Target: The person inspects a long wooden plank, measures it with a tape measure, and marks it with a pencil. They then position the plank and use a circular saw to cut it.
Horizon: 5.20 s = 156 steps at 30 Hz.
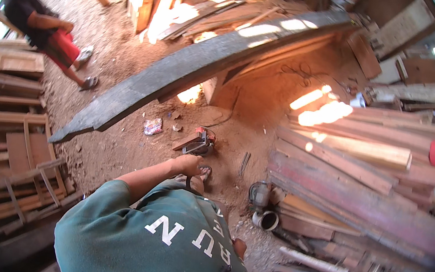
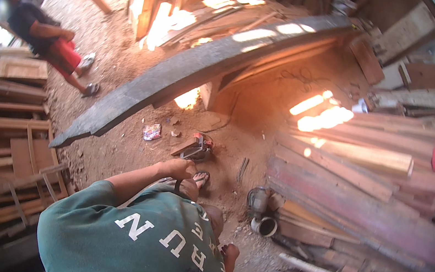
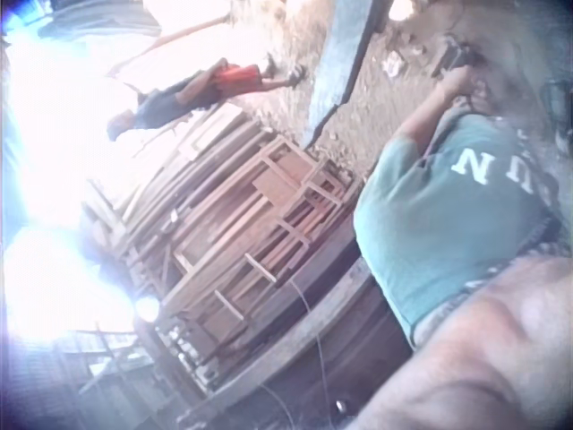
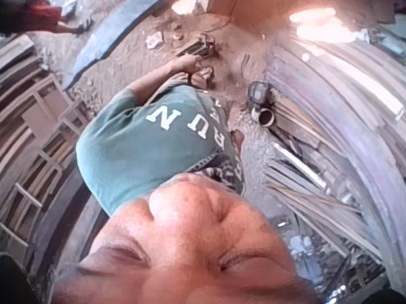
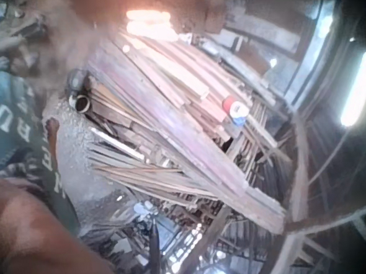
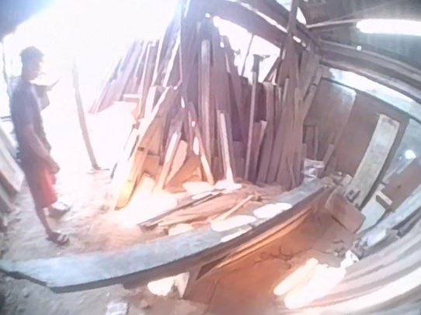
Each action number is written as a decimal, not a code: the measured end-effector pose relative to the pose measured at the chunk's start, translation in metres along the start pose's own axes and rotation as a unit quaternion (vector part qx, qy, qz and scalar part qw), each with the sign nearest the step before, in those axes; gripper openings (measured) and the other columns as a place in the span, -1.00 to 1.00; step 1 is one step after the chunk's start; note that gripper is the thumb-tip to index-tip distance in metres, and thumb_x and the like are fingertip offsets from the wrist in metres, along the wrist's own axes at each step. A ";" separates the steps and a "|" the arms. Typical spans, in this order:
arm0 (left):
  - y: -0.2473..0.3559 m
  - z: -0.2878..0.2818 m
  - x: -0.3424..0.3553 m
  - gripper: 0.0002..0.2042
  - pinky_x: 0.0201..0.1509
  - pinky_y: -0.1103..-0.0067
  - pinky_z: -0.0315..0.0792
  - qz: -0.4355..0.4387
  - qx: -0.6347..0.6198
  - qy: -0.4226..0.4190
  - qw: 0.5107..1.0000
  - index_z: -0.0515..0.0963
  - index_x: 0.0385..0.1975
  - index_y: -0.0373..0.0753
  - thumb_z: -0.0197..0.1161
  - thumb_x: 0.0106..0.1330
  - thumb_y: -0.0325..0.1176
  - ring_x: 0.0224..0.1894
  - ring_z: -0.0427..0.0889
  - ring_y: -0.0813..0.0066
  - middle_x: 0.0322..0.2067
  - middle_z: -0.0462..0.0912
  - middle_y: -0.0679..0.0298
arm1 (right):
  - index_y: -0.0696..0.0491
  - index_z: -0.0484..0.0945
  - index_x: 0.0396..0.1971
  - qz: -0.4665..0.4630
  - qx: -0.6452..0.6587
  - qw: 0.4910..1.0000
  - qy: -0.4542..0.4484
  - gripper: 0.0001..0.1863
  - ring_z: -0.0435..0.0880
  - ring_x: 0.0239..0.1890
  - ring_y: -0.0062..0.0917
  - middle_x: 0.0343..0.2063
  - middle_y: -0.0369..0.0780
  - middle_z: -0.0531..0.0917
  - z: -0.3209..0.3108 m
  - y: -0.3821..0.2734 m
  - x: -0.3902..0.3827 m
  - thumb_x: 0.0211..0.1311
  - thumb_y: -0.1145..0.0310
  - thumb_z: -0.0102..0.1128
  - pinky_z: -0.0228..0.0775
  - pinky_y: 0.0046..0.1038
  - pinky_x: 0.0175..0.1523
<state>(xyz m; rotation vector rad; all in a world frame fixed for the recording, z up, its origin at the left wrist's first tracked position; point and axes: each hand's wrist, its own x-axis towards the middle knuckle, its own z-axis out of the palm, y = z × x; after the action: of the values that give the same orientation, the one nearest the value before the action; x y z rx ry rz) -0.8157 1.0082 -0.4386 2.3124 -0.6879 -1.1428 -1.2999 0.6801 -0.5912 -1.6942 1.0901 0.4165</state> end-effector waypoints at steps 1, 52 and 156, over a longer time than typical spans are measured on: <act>0.006 -0.012 -0.005 -0.47 0.18 0.17 0.53 -0.026 -0.024 0.018 0.999 0.55 0.14 -0.30 0.30 0.30 -0.04 0.11 0.67 -0.12 0.00 0.70 -0.19 | 0.19 0.60 -0.11 -0.040 -0.029 0.999 -0.016 -0.73 0.75 -0.30 -0.21 -0.30 -0.10 0.71 -0.013 -0.006 0.018 0.31 0.34 0.17 0.56 -0.21 -0.29; 0.148 -0.112 0.314 -0.35 0.39 0.33 0.37 -0.117 -0.151 -0.005 0.982 0.62 0.17 -0.28 -0.09 0.58 0.22 0.31 0.56 0.02 0.14 0.67 -0.08 | 0.10 0.62 -0.32 0.127 0.072 0.988 -0.042 -0.86 0.64 -0.56 -0.45 -0.53 -0.21 0.65 -0.259 -0.379 0.462 0.35 0.42 0.09 0.46 -0.41 -0.52; 0.837 -0.524 1.173 -0.86 -0.30 0.67 0.42 -0.150 -0.695 0.686 0.156 0.52 -0.38 -0.14 0.39 0.29 -0.41 -0.42 0.50 0.64 -0.42 0.59 0.37 | 0.00 0.32 0.45 -0.369 -0.523 0.135 -0.756 -0.14 0.50 0.34 -0.22 0.24 -0.01 0.53 -0.612 -1.503 1.213 0.26 -0.06 0.44 0.31 -0.27 0.41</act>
<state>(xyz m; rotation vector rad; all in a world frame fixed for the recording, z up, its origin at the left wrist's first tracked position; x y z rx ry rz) 0.0419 -0.2588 -0.3346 0.6437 1.1822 0.6672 0.4349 -0.3379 -0.3498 -1.1815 -2.0008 1.7760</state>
